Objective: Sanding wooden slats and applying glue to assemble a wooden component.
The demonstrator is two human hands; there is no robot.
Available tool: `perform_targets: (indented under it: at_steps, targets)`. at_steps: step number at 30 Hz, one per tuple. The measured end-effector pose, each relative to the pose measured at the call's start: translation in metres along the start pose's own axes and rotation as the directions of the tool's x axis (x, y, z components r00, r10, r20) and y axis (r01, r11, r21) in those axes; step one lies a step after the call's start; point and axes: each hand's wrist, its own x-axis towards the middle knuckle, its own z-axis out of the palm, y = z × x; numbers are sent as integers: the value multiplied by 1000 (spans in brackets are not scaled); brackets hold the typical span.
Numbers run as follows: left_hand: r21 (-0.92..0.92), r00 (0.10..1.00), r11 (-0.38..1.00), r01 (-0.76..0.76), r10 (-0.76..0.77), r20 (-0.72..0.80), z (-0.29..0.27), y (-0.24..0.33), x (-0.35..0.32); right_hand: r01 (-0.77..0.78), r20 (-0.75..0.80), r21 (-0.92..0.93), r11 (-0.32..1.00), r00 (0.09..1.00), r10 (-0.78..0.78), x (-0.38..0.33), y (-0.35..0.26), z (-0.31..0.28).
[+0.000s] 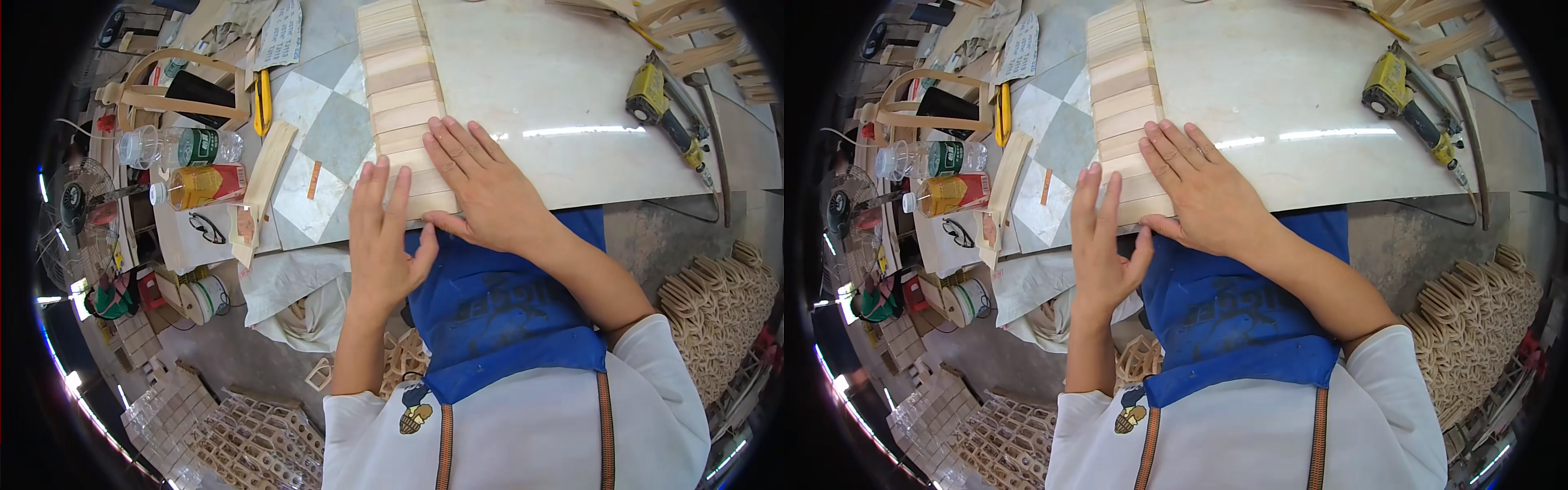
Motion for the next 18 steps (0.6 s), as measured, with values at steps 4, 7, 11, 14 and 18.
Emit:
perform_targets:
  at_steps: [4,7,11,14,18]
  targets:
    - [-51,954,999,19,-3,299,-3,13,16,4,4,20,1000,1000,-4,-1,0,2]
    - [-29,936,999,18,-6,353,-10,19,33,9,10,8,1000,1000,-9,-2,-2,3]
    - [-9,891,1000,17,-11,454,-19,15,52,2,28,11,1000,1000,-2,-1,-5,1]
    - [-24,831,1000,14,2,556,-23,7,65,-10,56,19,1000,998,9,1,-7,-3]
    - [-12,821,1000,26,-14,570,-23,3,70,-31,75,20,999,997,29,1,-5,-2]
